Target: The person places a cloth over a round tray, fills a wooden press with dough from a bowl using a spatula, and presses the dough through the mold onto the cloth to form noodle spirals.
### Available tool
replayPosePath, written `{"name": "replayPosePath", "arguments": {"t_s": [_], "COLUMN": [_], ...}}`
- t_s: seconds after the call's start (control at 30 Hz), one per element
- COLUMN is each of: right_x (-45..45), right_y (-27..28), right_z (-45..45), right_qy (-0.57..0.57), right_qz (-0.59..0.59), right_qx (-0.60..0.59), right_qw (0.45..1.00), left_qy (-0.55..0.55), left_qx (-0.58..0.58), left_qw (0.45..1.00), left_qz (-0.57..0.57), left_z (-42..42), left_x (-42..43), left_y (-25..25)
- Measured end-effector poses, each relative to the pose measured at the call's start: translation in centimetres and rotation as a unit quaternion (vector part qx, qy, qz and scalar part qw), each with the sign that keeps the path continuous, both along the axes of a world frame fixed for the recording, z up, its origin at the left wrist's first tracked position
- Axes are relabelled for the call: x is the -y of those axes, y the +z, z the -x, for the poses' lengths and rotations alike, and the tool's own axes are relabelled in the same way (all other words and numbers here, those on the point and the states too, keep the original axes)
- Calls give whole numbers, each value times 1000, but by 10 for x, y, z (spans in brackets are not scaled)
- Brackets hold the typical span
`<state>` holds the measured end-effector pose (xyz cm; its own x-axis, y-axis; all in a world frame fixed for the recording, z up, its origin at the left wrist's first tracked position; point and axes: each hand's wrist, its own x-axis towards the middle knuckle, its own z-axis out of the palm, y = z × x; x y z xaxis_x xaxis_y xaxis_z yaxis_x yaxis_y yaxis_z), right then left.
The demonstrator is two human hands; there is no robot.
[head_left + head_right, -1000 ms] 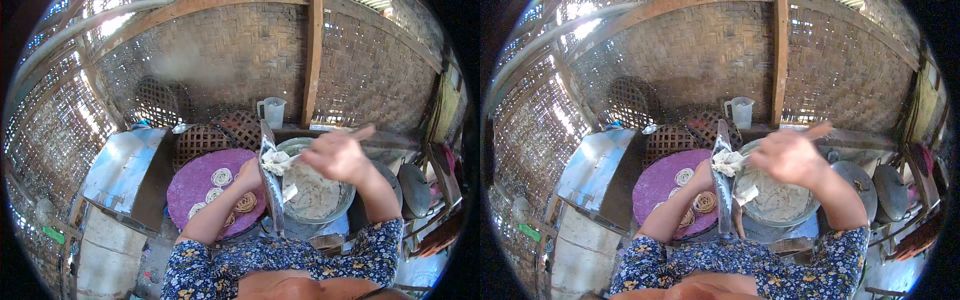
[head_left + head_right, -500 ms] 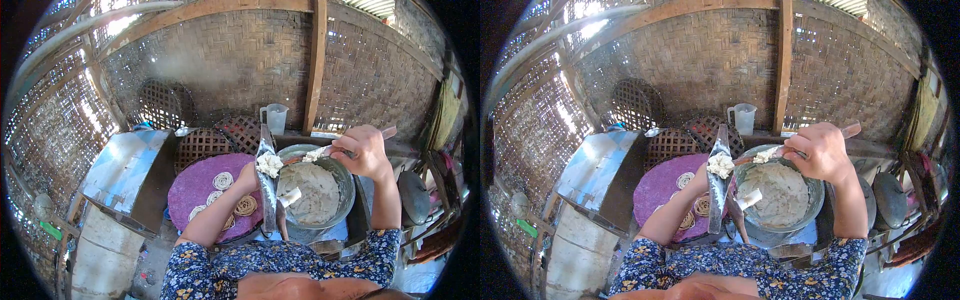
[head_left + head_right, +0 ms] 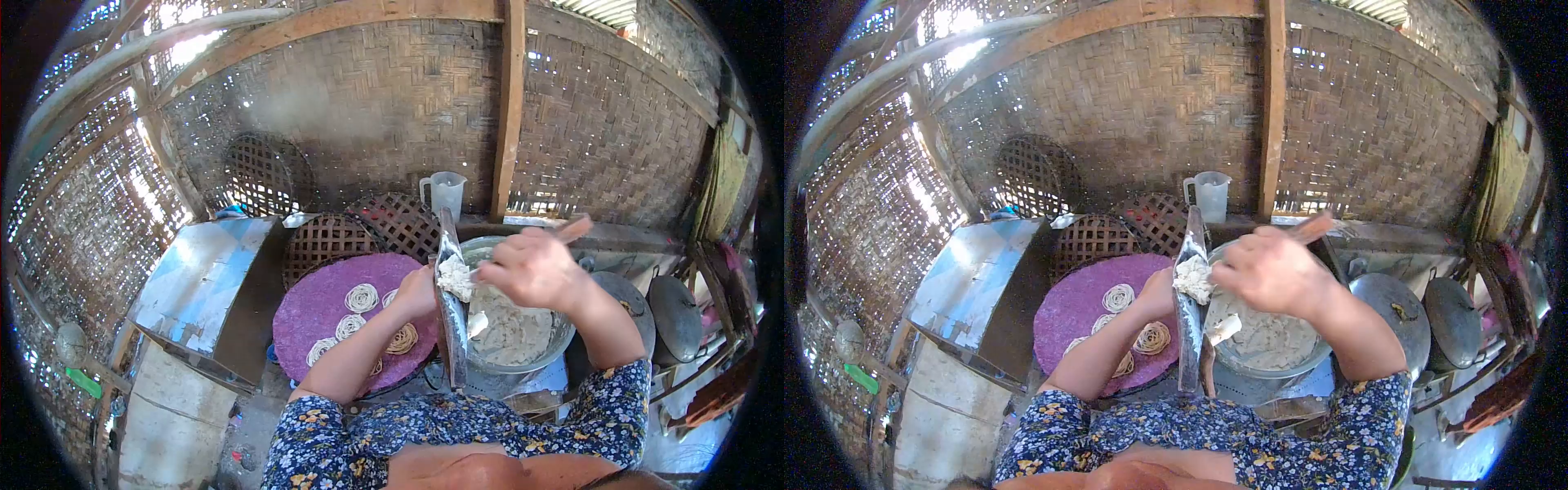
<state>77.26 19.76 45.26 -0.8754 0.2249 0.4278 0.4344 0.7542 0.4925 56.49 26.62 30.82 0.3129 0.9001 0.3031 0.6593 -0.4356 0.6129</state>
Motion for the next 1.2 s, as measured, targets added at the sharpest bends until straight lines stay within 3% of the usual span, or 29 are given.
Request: {"name": "replayPosePath", "arguments": {"t_s": [0.1,0.17,0.2,0.23,0.27,0.3,0.33,0.37,0.47,0.5,0.53,0.57,0.6,0.63,0.67,0.7,0.73,0.8,0.9,0.93,0.97,1.0,1.03,1.07,1.2], "right_x": [16,18,10,4,2,1,2,1,-10,-9,-9,-10,-12,-13,-9,-6,-3,3,-3,-8,-19,-28,-33,-32,-19], "right_y": [25,21,-1,-25,-42,-56,-69,-81,-96,-95,-92,-93,-95,-97,-99,-101,-102,-112,-118,-114,-112,-115,-117,-118,-130], "right_z": [-35,-50,-45,-31,-20,-12,-8,-6,-28,-30,-28,-23,-17,-12,-8,-9,-10,-16,-26,-25,-23,-21,-19,-18,-16], "right_qy": [-35,-119,-134,-98,-90,-80,-114,-146,-116,-114,-159,-144,-129,-112,-106,-94,-80,-68,-70,-121,-172,-180,-185,-172,-131], "right_qz": [-14,-22,58,209,270,329,297,265,274,285,232,186,139,91,78,76,75,109,311,368,244,197,148,132,118], "right_qx": [-164,-282,-383,-510,-523,-534,-528,-522,-576,-598,-578,-560,-541,-519,-514,-502,-490,-468,-531,-586,-582,-574,-564,-547,-490], "right_qw": [986,952,912,829,803,775,787,798,761,740,766,794,820,843,848,856,865,874,785,712,756,774,791,808,853], "left_qy": [7,3,-3,-12,-73,-135,-190,-235,-261,-196,-125,-51,-50,-110,-164,-235,-269,-172,-143,-152,-159,-136,-132,-92,-14], "left_qx": [-66,41,58,74,192,318,423,643,540,412,265,107,93,269,433,566,675,489,426,483,538,594,470,336,286], "left_qw": [998,999,998,997,977,933,873,644,753,872,953,993,993,956,879,756,599,832,880,841,796,737,856,937,956], "left_qz": [5,27,17,9,52,103,153,341,272,178,78,-24,-60,29,116,229,337,197,154,190,226,293,173,39,56], "left_z": [17,22,18,10,3,-5,-13,-14,-9,-11,-13,-17,-21,-22,-23,-20,-17,-7,-5,-13,-22,-29,-29,-30,-15], "left_x": [-2,-10,-9,-8,-10,-12,-14,-24,-24,-25,-24,-22,-14,-26,-34,-38,-41,-46,-48,-44,-32,-26,-45,-63,-79], "left_y": [16,9,9,8,5,3,0,-8,6,5,1,-3,7,-4,-4,-5,-5,-15,-16,-17,-9,-3,-27,-51,-66]}}
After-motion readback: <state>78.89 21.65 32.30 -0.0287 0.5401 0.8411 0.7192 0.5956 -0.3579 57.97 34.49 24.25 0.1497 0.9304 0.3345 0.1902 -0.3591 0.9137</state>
